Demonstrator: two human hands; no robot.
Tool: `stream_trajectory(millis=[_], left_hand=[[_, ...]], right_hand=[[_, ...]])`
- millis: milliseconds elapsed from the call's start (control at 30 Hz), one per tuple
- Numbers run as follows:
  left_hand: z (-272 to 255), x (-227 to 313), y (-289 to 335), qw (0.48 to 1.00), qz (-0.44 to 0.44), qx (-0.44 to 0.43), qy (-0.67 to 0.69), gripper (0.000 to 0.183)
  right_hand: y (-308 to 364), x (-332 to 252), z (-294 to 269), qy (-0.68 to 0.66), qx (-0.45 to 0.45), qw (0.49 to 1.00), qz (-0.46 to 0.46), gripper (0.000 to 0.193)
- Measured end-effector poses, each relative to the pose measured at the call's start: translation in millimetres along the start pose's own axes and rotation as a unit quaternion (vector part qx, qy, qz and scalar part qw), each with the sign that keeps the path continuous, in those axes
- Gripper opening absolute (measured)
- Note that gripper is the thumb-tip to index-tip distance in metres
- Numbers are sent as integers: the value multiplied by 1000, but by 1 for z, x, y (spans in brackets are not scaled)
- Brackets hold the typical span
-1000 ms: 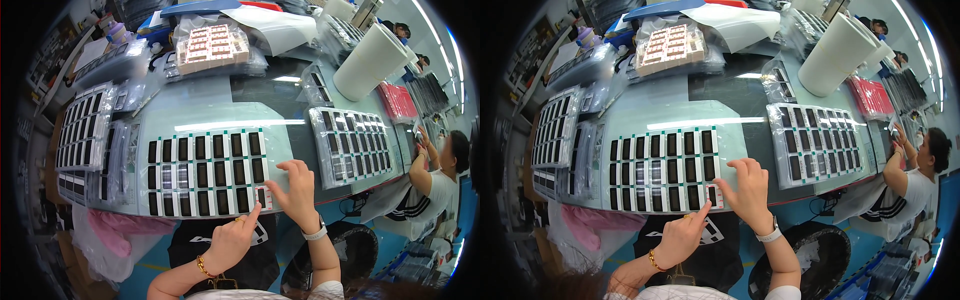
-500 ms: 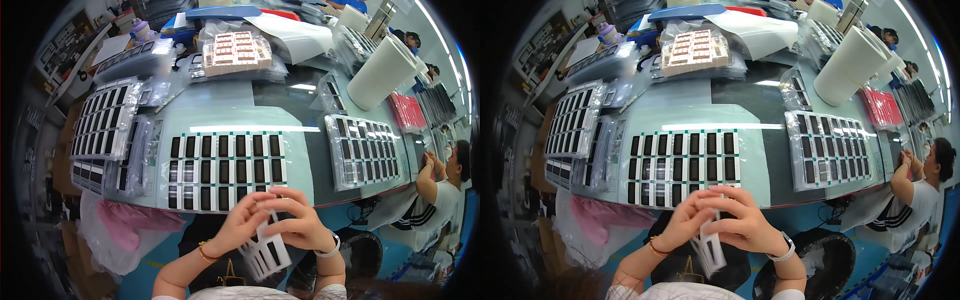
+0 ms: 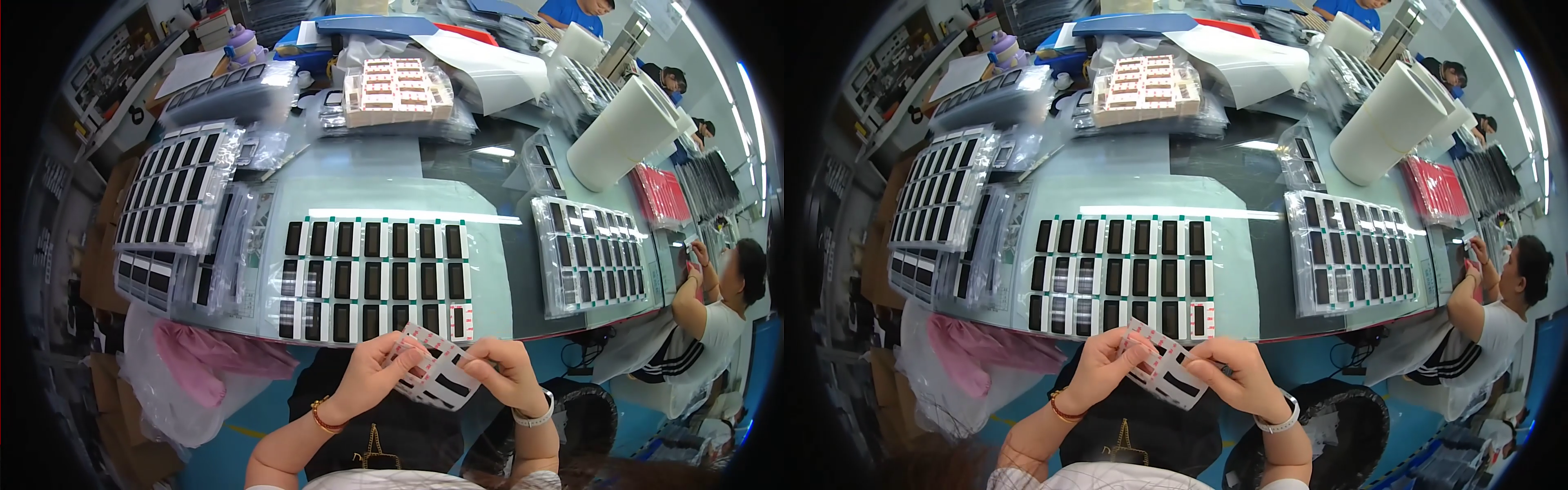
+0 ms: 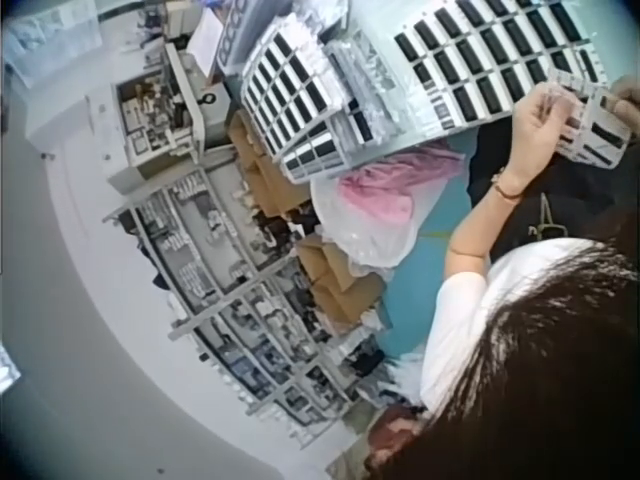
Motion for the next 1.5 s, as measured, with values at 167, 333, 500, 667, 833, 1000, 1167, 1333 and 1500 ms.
stream_trajectory(millis=[167, 333, 500, 667, 833, 1000, 1167, 1333, 1500], left_hand=[[8, 2, -1, 994, 104, -40, -11, 15], [19, 21, 3, 985, 120, -110, -61, 17], [14, 17, 6, 985, 88, -61, -132, 18], [3, 3, 4, 989, 40, -43, -136, 16], [11, 2, 4, 994, 59, -70, -65, 10], [26, 19, 8, 968, 185, -132, -109, 7], [16, 25, 12, 954, 197, -45, -222, 12], [15, 16, 11, 947, 155, -40, -280, 13], [5, 14, 10, 946, 113, 17, -302, 14]], right_hand=[[23, 49, 31, -230, -98, 945, 210, 18], [40, 67, 53, -215, -187, 924, 254, 20], [34, 64, 34, -197, -105, 949, 222, 17], [29, 50, 21, -151, -40, 970, 186, 17], [31, 46, 32, -147, -116, 969, 164, 15], [36, 49, 46, -108, -184, 971, 105, 14], [20, 19, 13, 19, 26, 998, 54, 22], [27, 13, 24, 2, -5, 999, 37, 37], [31, 10, 21, 58, 22, 998, 5, 43]])
Point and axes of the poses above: each hand's wrist, its own y-axis away from the middle knuckle, its own z-axis out of the palm, x = y × z, the point moved 8 cm from there along -y, towards the middle knuckle, and after that the axes turned 7 degrees about x, right-handed, at the moved point
